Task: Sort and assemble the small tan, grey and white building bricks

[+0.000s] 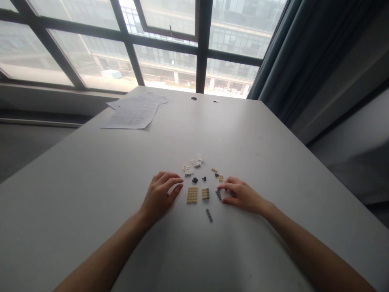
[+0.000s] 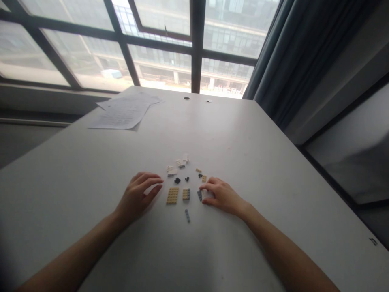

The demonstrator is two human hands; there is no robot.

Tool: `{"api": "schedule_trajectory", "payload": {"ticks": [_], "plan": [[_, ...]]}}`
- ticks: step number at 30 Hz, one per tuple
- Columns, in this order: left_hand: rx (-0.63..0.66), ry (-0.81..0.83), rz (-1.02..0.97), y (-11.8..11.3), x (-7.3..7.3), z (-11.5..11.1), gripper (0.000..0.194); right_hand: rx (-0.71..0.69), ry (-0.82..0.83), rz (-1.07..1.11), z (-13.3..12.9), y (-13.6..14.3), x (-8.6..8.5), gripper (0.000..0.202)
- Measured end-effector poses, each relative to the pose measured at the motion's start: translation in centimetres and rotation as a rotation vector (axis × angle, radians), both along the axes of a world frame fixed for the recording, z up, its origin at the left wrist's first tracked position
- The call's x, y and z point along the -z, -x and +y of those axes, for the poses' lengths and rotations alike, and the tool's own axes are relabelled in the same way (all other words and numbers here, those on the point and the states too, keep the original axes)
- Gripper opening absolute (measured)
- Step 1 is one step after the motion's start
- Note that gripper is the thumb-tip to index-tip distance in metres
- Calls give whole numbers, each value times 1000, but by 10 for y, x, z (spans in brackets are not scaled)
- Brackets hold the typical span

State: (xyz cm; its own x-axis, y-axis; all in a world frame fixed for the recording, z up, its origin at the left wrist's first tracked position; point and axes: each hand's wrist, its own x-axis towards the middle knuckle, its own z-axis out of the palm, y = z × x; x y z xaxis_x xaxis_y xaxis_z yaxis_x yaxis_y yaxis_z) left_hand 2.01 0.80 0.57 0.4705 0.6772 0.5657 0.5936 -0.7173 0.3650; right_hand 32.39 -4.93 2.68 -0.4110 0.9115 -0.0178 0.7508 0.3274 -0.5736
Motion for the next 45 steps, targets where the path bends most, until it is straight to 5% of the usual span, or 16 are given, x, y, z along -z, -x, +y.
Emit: {"api": "schedule_trajectory", "payload": {"ticks": [14, 24, 45], "plan": [[6, -9, -5, -2, 0, 1, 14, 287, -204, -73, -26, 27, 19, 22], [11, -14, 5, 0, 3, 1, 13, 390, -233, -52, -30, 33, 21, 35], [3, 18, 22, -1, 0, 1, 15, 362, -246, -50, -27, 34, 24, 23]]}}
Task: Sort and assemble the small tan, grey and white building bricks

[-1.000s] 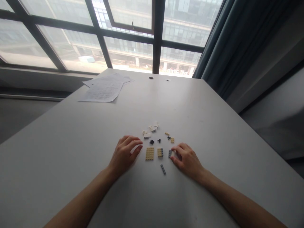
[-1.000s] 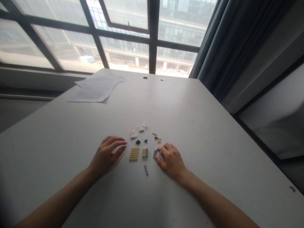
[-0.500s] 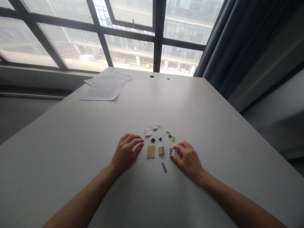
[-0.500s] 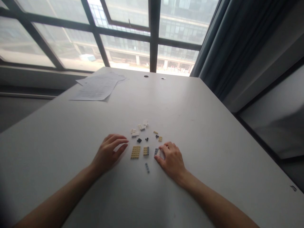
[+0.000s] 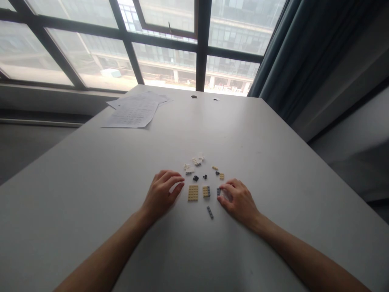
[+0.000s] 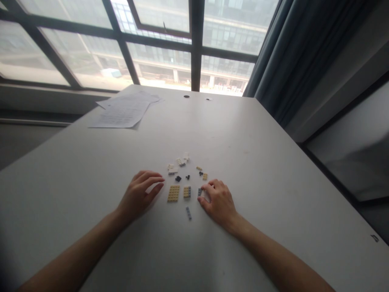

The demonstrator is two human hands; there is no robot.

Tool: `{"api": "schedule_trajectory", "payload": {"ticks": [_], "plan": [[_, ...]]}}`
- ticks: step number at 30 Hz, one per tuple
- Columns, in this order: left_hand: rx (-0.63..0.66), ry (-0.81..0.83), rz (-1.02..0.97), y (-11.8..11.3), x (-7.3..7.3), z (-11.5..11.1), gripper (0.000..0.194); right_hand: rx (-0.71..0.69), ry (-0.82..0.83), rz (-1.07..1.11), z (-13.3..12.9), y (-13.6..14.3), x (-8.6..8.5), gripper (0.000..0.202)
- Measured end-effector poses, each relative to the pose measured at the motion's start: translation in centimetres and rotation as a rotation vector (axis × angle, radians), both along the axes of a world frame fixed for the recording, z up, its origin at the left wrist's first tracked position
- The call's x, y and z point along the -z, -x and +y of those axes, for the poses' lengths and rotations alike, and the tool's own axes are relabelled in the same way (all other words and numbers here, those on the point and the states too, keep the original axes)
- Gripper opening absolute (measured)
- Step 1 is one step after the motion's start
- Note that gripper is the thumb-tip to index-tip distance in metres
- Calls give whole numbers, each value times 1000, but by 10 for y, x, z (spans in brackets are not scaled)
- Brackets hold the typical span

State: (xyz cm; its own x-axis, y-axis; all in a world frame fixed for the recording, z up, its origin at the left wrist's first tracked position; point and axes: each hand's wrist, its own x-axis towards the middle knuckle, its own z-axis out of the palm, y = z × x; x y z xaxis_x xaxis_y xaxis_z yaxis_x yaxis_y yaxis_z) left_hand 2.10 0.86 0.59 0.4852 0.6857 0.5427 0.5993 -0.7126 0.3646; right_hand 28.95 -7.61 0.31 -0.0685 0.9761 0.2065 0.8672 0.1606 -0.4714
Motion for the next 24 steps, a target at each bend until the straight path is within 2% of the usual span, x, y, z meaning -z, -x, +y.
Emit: {"api": "schedule_trajectory", "payload": {"ticks": [13, 19, 24], "plan": [[1, 5, 1, 0, 0, -1, 15, -97, 16, 37, 3, -9, -4, 24], [0, 6, 9, -1, 0, -2, 15, -90, -19, 68, 4, -13, -3, 27], [-16, 17, 27, 0, 1, 0, 17, -40, -80, 73, 16, -20, -12, 21]]}}
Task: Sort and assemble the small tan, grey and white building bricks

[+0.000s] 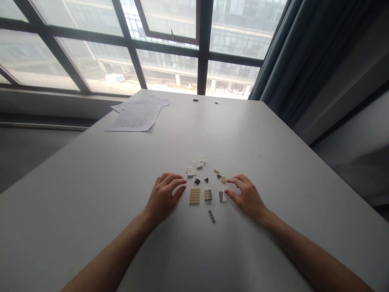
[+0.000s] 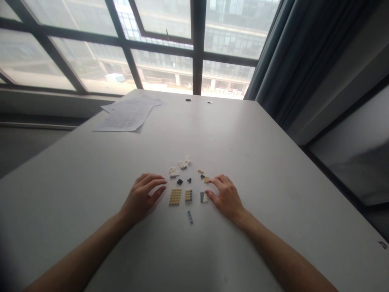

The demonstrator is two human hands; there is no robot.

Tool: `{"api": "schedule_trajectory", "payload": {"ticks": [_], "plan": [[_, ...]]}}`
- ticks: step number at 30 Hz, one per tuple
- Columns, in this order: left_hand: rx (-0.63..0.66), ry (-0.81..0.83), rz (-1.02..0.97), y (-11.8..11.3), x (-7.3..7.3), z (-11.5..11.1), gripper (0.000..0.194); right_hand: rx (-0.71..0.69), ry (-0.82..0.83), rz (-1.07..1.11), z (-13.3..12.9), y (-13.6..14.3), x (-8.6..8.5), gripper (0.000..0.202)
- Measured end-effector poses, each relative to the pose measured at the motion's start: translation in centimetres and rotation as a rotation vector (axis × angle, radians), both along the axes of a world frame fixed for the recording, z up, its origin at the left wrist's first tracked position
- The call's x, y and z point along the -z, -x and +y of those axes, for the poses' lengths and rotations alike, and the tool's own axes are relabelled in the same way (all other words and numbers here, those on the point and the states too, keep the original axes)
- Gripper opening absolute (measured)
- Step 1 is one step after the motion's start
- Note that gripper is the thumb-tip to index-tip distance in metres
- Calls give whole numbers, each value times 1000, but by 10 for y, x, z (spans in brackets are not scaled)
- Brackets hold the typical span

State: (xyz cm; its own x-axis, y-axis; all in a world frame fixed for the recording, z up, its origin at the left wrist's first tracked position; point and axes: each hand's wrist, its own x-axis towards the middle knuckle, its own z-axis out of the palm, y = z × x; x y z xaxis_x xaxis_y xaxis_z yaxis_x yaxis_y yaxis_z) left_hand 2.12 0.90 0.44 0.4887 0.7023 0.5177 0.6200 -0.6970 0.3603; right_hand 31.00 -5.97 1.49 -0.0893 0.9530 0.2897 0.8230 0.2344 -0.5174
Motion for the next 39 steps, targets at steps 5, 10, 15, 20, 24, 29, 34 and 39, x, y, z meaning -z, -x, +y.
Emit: {"api": "schedule_trajectory", "payload": {"ticks": [5, 10, 15, 20, 24, 29, 34, 39], "plan": [[-100, 31, 100, -1, 4, 5, 26, 107, 26, -5, 23, 2, -8, 18], [-93, 29, 208, -5, 4, 5, 33, 106, 45, -11, 36, 14, -6, 16], [-96, 20, 188, -4, 5, 5, 27, 40, 56, -32, 45, 22, -3, 16], [-124, 10, 173, -2, 7, 6, 25, -77, 44, -73, 70, 35, -3, 20], [-126, 14, 200, -3, 6, 5, 24, -127, 32, -164, 90, 52, -3, 24], [-167, -3, 164, -3, 6, 4, 13, -132, 56, -205, 99, 64, -3, 17], [-183, 14, 159, -4, 6, 4, 12, -138, 74, -146, 96, 64, -4, 11], [-168, 66, 105, -4, 2, 4, 14, -128, 111, 1, 94, 63, -4, 8]]}}
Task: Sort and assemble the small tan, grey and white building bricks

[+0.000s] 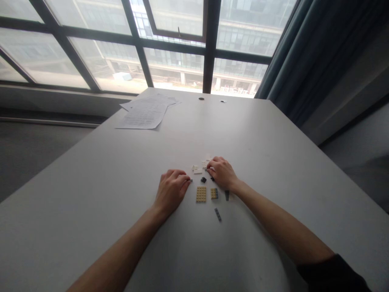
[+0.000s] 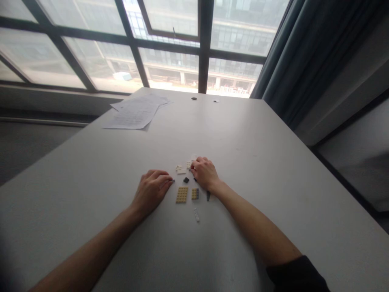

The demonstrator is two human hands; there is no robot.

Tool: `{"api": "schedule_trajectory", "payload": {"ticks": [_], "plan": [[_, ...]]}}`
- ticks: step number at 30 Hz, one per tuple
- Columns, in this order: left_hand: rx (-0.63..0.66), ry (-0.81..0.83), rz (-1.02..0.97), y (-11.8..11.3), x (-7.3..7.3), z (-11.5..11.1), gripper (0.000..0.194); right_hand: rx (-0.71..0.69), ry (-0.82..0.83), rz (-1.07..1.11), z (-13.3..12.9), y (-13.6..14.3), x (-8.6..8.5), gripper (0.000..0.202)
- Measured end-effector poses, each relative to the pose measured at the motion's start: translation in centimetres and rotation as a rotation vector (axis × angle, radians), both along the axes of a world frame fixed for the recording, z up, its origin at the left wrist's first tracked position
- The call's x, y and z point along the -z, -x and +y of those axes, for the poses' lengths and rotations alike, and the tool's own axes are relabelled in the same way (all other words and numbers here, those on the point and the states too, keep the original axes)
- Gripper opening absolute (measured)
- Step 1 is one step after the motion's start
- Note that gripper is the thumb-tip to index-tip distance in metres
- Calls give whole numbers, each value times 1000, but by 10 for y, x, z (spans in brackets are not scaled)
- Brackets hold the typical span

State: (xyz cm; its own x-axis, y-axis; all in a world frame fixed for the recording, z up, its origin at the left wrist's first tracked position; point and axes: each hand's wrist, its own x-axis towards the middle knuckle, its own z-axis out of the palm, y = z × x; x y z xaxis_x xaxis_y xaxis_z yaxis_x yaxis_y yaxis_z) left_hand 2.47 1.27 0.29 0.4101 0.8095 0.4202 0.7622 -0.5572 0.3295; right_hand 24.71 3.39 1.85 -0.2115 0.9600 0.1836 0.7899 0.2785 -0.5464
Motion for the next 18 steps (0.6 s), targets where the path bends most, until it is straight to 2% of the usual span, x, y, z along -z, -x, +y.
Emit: {"api": "schedule_trajectory", "payload": {"ticks": [2, 5, 9, 11, 12, 14, 16, 18], "plan": [[3, 47, -111, 0, -4, 0, 16, 15, 29, 86, -3, 0, 1, 8], [13, 227, -427, -3, -9, -2, 21, 36, 115, 279, -14, 1, 0, 16], [4, 535, -858, -13, -13, -6, 30, 66, 521, 1094, -34, 3, -10, 30], [6, 603, -957, -19, -16, -9, 33, 68, 667, 1342, -44, 3, -19, 34], [14, 618, -961, -21, -18, -12, 34, 68, 686, 1366, -49, 2, -23, 33], [43, 596, -876, -22, -24, -18, 32, 63, 625, 1261, -61, 0, -30, 28], [95, 492, -673, -19, -29, -25, 24, 42, 445, 980, -78, -5, -34, 19], [165, 338, -434, -15, -32, -35, 17, -31, 196, 606, -97, -9, -30, 12]]}}
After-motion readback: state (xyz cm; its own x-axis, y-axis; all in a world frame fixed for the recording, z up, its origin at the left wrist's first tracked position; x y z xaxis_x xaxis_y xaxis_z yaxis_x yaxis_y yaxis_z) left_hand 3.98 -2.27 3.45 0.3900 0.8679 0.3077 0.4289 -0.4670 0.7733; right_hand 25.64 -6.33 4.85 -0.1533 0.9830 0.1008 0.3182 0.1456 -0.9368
